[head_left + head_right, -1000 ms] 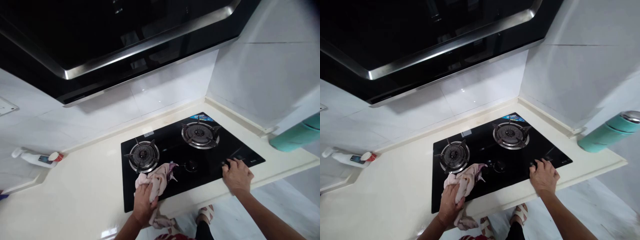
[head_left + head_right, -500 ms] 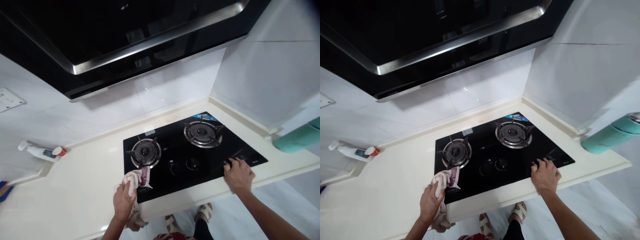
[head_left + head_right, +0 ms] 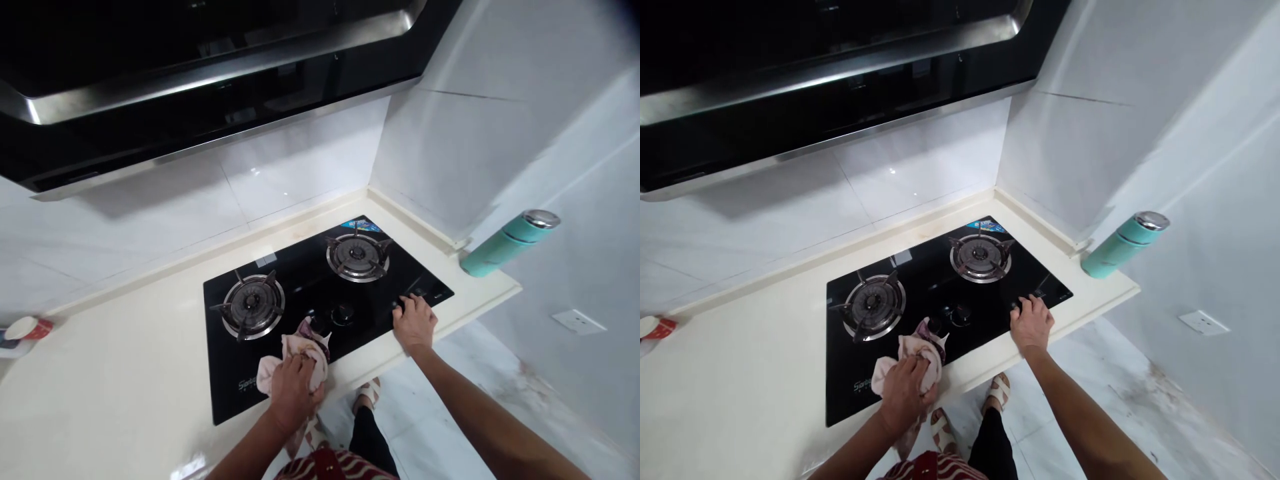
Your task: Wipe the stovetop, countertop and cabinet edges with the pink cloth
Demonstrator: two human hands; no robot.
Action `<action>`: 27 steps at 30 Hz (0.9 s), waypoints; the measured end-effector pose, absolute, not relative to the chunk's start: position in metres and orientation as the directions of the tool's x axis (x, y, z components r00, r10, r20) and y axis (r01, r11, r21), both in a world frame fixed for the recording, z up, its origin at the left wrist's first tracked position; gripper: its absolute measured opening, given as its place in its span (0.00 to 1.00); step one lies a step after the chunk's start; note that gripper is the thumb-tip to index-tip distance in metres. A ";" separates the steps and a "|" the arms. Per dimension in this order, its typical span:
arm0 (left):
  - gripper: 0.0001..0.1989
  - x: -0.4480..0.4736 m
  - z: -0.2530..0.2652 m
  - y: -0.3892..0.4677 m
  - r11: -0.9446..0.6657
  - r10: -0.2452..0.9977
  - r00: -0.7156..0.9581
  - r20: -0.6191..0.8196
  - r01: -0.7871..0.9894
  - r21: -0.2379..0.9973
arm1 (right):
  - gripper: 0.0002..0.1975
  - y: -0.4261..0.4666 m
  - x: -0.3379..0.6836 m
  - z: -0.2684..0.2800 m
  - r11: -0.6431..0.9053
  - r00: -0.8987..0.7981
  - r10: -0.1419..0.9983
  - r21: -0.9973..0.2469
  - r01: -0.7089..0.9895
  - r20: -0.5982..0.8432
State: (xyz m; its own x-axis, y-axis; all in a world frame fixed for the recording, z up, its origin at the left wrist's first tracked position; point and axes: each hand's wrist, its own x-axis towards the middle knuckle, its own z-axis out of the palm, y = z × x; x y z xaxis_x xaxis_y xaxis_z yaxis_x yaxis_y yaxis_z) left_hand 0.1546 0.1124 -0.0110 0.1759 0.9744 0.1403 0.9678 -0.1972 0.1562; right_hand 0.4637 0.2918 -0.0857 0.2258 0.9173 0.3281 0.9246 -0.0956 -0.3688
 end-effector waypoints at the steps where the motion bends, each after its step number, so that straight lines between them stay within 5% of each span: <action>1: 0.21 0.163 -0.011 0.119 -0.228 0.968 0.204 0.146 0.959 0.170 | 0.20 0.292 0.464 -0.086 -0.097 0.226 0.918 -0.369 0.924 0.326; 10: 0.24 0.190 -0.018 0.141 -0.315 0.944 0.275 0.182 0.915 0.252 | 0.19 0.292 0.460 -0.077 -0.107 0.254 0.920 -0.432 0.896 0.298; 14: 0.34 0.172 -0.012 0.132 -0.315 0.949 0.266 0.172 0.843 0.437 | 0.19 0.288 0.465 -0.067 -0.072 0.281 0.911 -0.556 0.828 0.301; 18: 0.33 0.142 -0.017 0.109 -0.226 0.974 0.172 0.148 0.805 0.548 | 0.20 0.241 0.451 -0.057 0.009 0.342 0.880 -0.732 0.681 0.329; 22: 0.25 0.117 -0.034 0.086 -0.182 0.980 0.113 0.166 0.847 0.499 | 0.25 0.153 0.391 -0.048 0.209 -0.141 0.978 -0.798 0.566 0.156; 24: 0.22 0.112 -0.040 0.081 -0.192 0.976 0.114 0.187 0.854 0.483 | 0.37 0.121 0.355 -0.043 0.324 -0.425 0.904 -0.714 0.620 0.041; 27: 0.19 0.111 -0.040 0.080 -0.215 0.966 0.108 0.233 0.838 0.501 | 0.42 0.109 0.314 -0.034 0.446 -0.575 0.815 -0.561 0.698 -0.067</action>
State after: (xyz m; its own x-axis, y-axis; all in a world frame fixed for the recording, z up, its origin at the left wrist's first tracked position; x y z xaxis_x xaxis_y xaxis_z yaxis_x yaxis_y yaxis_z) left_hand 0.1114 0.0802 -0.0400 0.1083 0.9663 0.2334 0.8385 -0.2149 0.5008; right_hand 0.3137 0.1087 -0.0341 -0.5749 0.8155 -0.0671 0.6977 0.4457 -0.5608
